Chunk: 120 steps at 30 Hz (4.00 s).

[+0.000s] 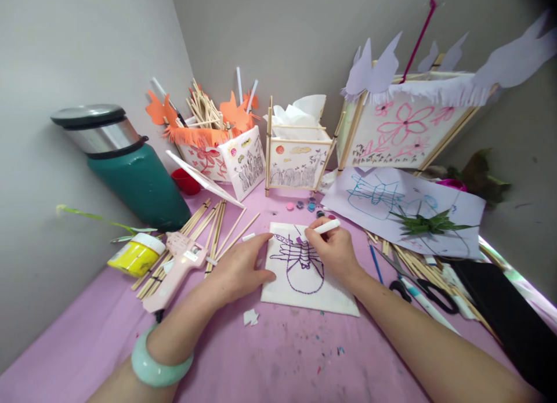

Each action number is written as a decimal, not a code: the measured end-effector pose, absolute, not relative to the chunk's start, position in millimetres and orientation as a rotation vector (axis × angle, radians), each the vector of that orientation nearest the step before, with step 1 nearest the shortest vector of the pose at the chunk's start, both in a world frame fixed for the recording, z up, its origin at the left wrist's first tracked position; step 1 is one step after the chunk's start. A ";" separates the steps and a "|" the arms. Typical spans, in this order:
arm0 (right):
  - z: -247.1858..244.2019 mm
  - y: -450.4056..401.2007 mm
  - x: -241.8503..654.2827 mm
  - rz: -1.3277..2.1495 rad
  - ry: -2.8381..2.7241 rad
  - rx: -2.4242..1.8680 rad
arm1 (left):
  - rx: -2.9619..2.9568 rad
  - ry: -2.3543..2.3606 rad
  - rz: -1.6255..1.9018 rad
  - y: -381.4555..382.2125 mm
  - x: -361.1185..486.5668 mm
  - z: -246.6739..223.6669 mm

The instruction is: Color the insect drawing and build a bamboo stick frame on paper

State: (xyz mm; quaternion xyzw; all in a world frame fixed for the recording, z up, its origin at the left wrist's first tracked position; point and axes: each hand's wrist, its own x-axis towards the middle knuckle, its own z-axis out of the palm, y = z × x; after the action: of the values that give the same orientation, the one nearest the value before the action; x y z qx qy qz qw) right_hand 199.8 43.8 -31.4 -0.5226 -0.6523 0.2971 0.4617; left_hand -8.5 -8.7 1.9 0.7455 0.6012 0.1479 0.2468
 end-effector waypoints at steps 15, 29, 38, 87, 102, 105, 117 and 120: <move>-33.6 48.1 201.8 0.629 -1.534 -1.303 | 2.036 1.637 0.408 -8.9 -8.8 0.5; -29.3 45.4 200.1 0.617 -1.545 -1.333 | 2.037 1.621 0.422 -8.5 -9.5 0.4; -30.0 45.9 201.4 0.642 -1.476 -1.272 | 2.035 1.617 0.426 -9.0 -9.1 0.7; -27.4 38.8 195.3 0.803 -1.675 -1.230 | 2.033 1.638 0.404 -9.6 -7.7 3.4; -27.1 38.9 195.6 0.779 -1.681 -1.261 | 2.031 1.632 0.395 -9.3 -7.3 3.9; -26.9 39.2 195.8 0.774 -1.665 -1.264 | 2.029 1.630 0.389 -9.3 -7.4 4.4; -29.9 41.3 198.8 0.703 -1.588 -1.255 | 2.025 1.623 0.418 -9.1 -8.5 1.8; -30.5 41.5 198.5 0.698 -1.598 -1.259 | 2.027 1.622 0.418 -8.8 -8.6 1.4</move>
State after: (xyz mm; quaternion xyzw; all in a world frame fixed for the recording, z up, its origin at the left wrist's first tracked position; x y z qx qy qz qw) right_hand 198.5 41.5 -30.5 -0.5148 -0.6538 0.2854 0.4755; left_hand -8.6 -8.8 1.4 0.7457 0.5968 0.1538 0.2532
